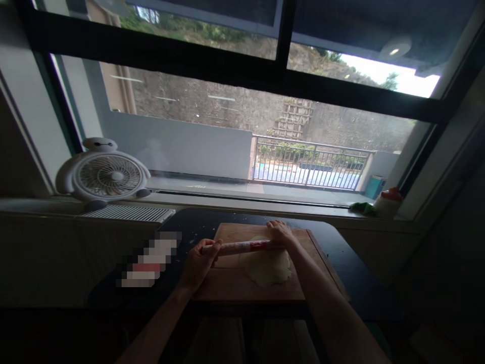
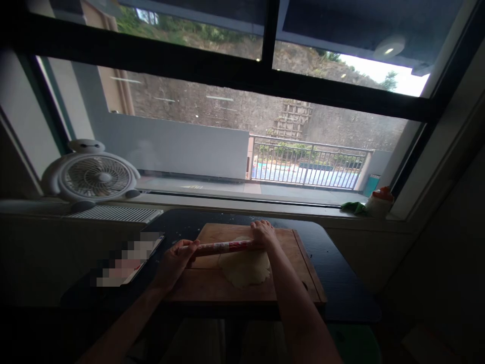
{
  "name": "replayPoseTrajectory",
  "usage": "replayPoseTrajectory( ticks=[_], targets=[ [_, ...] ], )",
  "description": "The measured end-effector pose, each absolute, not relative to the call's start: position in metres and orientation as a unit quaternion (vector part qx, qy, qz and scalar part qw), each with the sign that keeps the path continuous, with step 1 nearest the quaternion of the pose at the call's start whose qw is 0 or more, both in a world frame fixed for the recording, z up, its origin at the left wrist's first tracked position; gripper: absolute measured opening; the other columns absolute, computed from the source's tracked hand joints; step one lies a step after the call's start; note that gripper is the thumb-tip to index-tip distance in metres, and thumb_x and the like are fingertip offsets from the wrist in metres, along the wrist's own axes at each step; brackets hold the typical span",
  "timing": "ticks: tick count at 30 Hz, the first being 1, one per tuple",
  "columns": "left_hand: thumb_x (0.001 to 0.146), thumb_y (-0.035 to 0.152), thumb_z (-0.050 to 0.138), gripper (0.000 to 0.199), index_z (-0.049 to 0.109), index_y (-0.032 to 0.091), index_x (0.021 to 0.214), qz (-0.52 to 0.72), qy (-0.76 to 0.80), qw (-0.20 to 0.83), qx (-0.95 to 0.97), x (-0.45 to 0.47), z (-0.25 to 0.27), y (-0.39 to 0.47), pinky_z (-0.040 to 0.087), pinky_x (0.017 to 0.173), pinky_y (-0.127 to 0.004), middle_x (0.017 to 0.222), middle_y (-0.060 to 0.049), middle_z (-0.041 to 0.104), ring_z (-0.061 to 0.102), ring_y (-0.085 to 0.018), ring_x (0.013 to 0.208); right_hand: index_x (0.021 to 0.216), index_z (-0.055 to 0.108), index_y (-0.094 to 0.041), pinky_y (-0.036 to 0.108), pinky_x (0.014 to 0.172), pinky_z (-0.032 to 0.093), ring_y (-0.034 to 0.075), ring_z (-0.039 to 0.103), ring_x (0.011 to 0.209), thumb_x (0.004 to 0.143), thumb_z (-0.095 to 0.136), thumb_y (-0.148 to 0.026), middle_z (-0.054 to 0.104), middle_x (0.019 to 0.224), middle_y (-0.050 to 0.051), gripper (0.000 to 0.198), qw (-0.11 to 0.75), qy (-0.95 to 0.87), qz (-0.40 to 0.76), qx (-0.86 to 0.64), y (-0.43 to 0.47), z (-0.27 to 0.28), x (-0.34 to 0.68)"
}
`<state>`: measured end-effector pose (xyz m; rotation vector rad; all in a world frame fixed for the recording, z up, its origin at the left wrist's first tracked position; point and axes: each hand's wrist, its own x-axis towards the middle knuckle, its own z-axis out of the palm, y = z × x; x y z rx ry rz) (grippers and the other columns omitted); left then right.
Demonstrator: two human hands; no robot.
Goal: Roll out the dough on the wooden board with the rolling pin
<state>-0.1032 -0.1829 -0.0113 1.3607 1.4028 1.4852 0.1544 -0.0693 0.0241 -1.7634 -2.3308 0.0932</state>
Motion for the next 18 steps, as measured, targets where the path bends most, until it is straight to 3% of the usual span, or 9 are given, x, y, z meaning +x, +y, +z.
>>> replayPoseTrajectory(
  ticks=[6,11,15,18],
  targets=[
    [0.07,0.053,0.063,0.036,0.059,0.019,0.08,0.583,0.524,0.326,0.529,-0.101,-0.012,-0.183,0.04,0.047,-0.02,0.053,0.005,0.056,0.052,-0.011,0.047,0.11,0.058,-0.022,0.038,0.104,0.026,0.021,0.032,0.129,0.098,0.02,-0.032,0.051,0.129,0.006,0.041,0.131,-0.792,0.022,-0.595,-0.121,-0.002,0.176],
    [0.071,0.052,0.063,0.034,0.058,0.019,0.077,0.587,0.513,0.32,0.538,-0.102,-0.017,-0.179,0.039,0.046,-0.02,0.05,0.005,0.054,0.05,-0.01,0.046,0.127,0.05,-0.022,0.042,0.108,0.019,0.022,0.019,0.136,0.098,0.016,-0.041,0.038,0.141,0.005,0.048,0.188,-0.771,-0.001,-0.608,-0.16,-0.02,0.187],
    [0.072,0.052,0.061,0.033,0.058,0.019,0.073,0.581,0.518,0.326,0.537,-0.102,-0.016,-0.18,0.039,0.047,-0.02,0.05,0.004,0.055,0.05,-0.011,0.047,0.116,0.057,-0.024,0.044,0.108,0.018,0.023,0.022,0.135,0.098,0.018,-0.038,0.043,0.138,0.004,0.045,0.17,-0.761,-0.017,-0.626,-0.14,-0.014,0.179],
    [0.074,0.051,0.06,0.033,0.058,0.018,0.07,0.57,0.521,0.328,0.544,-0.102,-0.014,-0.181,0.039,0.048,-0.02,0.051,0.004,0.054,0.049,-0.011,0.048,0.114,0.057,-0.022,0.045,0.104,0.024,0.024,0.032,0.129,0.098,0.02,-0.032,0.051,0.128,0.007,0.042,0.125,-0.773,-0.005,-0.622,-0.102,-0.001,0.17]
  ],
)
